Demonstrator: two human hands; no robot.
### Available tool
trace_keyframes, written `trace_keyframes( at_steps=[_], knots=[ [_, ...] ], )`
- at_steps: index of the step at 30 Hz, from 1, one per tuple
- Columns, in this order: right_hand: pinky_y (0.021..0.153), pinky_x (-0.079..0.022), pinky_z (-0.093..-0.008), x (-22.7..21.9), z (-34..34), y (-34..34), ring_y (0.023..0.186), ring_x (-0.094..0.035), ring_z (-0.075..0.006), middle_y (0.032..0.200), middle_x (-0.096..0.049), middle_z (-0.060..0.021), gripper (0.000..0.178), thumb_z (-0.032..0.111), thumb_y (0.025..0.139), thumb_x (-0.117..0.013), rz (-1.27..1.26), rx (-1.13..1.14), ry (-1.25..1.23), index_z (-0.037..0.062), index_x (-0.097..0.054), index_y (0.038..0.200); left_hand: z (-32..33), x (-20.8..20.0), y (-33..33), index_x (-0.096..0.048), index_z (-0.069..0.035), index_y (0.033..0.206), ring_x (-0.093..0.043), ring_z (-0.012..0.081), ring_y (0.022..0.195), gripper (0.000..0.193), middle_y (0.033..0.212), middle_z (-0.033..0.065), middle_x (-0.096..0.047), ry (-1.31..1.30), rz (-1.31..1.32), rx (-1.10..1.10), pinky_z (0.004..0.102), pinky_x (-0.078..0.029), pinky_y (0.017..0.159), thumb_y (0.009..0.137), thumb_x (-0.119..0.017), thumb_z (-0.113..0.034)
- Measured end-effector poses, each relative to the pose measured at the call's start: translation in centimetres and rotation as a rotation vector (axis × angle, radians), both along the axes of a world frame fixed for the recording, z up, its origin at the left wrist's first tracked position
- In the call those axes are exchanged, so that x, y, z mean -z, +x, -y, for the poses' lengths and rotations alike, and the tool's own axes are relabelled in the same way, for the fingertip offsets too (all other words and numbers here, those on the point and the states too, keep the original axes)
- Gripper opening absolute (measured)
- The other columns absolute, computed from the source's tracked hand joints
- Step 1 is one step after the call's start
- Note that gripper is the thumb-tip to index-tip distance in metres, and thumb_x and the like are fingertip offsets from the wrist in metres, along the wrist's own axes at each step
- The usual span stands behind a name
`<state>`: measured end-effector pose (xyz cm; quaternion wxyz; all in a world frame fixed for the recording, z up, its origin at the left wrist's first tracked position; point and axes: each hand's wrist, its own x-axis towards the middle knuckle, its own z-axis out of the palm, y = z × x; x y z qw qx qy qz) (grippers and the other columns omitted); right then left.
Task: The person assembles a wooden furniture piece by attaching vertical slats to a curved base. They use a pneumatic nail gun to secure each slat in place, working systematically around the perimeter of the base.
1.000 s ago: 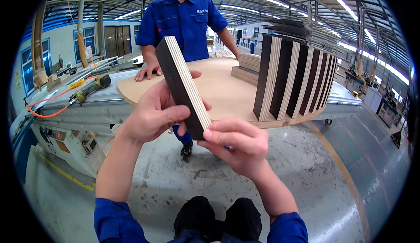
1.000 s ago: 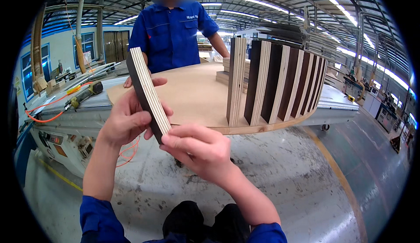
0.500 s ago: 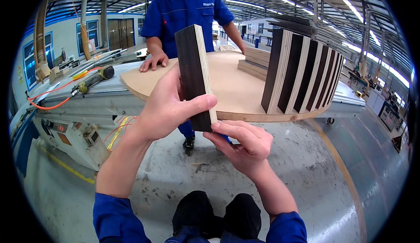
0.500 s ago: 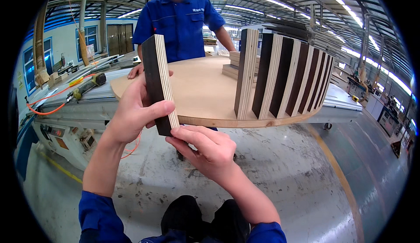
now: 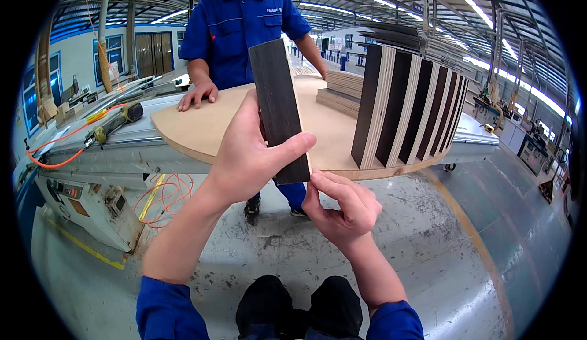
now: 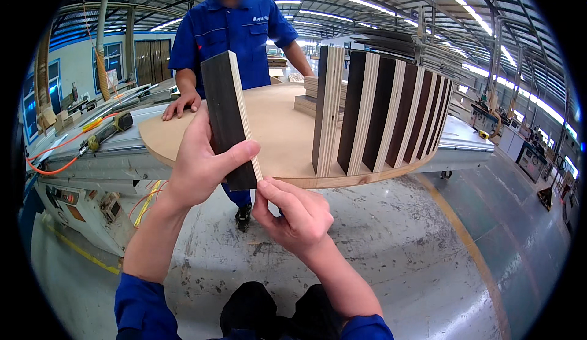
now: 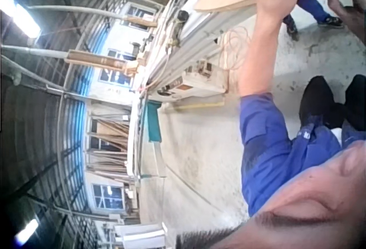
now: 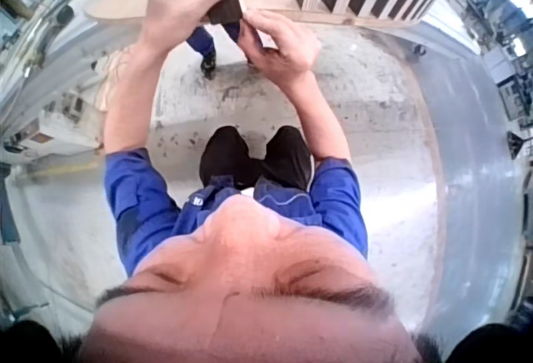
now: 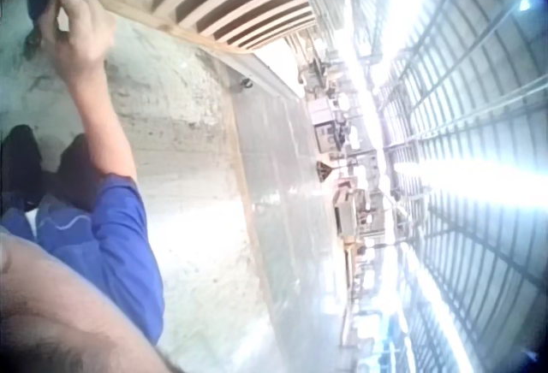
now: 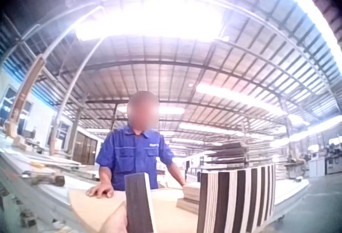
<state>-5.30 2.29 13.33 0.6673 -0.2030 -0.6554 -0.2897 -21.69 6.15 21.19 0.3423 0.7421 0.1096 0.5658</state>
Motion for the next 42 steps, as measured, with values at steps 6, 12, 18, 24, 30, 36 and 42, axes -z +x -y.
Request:
trace_keyframes(
  at_steps=[6, 12, 18, 24, 30, 36, 42],
  knots=[
    [0.06, -0.057, -0.0276, 0.1, 0.2, -0.2, 0.063, -0.073, -0.0213, 0.074, -0.073, -0.0097, 0.023, -0.007, 0.068, -0.079, 0.031, 0.002, -0.024, 0.0025, -0.072, 0.088, -0.1, 0.0, -0.7, -0.044, 0.002, 0.131, -0.063, 0.0071, 0.09, 0.06, 0.101, 0.0026, -0.062, -0.046, -0.103, -0.011, 0.0233, -0.054, 0.076, 0.087, -0.083, -0.011],
    [0.051, -0.052, -0.0263, -0.6, 1.1, -0.1, 0.054, -0.065, -0.0154, 0.067, -0.066, -0.0041, 0.018, -0.005, 0.073, -0.077, 0.025, -0.081, -0.163, 0.0042, -0.068, 0.085, 0.4, -0.4, -0.9, -0.041, 0.002, 0.141, -0.063, 0.0074, 0.091, 0.07, 0.102, 0.0019, -0.062, -0.061, -0.172, 0.06, 0.0235, -0.055, 0.076, 0.087, -0.084, -0.011],
    [0.057, -0.052, -0.0254, 0.0, 2.1, 0.6, 0.058, -0.068, -0.0166, 0.066, -0.068, -0.0083, 0.012, -0.005, 0.074, -0.071, -0.118, -0.214, -0.337, 0.0008, -0.066, 0.083, 0.5, -0.9, -1.6, -0.045, 0.003, 0.139, -0.067, 0.0136, 0.096, 0.076, 0.11, 0.0089, -0.067, -0.133, -0.226, 0.185, 0.0282, -0.055, 0.087, 0.078, -0.087, -0.011],
    [0.045, -0.043, -0.0272, -0.9, 5.6, 2.3, 0.048, -0.056, -0.0171, 0.059, -0.056, -0.0021, 0.032, 0.012, 0.084, -0.078, 0.732, -0.226, -0.296, 0.0083, -0.054, 0.063, 0.4, -0.6, -2.5, -0.05, 0.001, 0.129, -0.071, 0.0183, 0.086, 0.068, 0.092, 0.0122, -0.07, -0.148, -0.353, 0.35, 0.0299, -0.056, 0.076, 0.072, -0.085, -0.012],
    [0.048, -0.043, -0.0222, -6.2, 5.6, 3.4, 0.053, -0.058, -0.0087, 0.068, -0.063, 0.0, 0.02, 0.012, 0.081, -0.086, 0.121, -0.139, -0.133, 0.0043, -0.07, 0.09, -0.4, -0.6, -3.9, -0.051, 0.002, 0.128, -0.07, 0.0169, 0.091, 0.063, 0.098, 0.0105, -0.068, -0.107, -0.472, 0.406, 0.0301, -0.057, 0.08, 0.074, -0.082, -0.009],
    [0.085, -0.055, -0.0392, -10.3, 4.0, 3.2, 0.1, -0.068, -0.0277, 0.113, -0.071, -0.0129, 0.061, 0.022, 0.074, -0.09, 0.347, -0.038, -0.044, 0.0052, -0.07, 0.129, -0.7, -0.4, -4.0, -0.056, 0.002, 0.124, -0.069, 0.0158, 0.089, 0.057, 0.099, 0.0085, -0.068, -0.009, -0.54, 0.416, 0.029, -0.057, 0.079, 0.074, -0.081, -0.009],
    [0.084, -0.053, -0.0406, -10.3, 3.7, 3.0, 0.099, -0.068, -0.0313, 0.117, -0.07, -0.0133, 0.062, 0.035, 0.082, -0.081, 0.462, 0.091, -0.065, 0.0047, -0.066, 0.134, -1.3, 0.0, -4.5, -0.057, 0.004, 0.126, -0.068, 0.0145, 0.088, 0.062, 0.099, 0.0078, -0.069, -0.022, -0.553, 0.407, 0.029, -0.056, 0.077, 0.069, -0.078, -0.008]
  ],
)
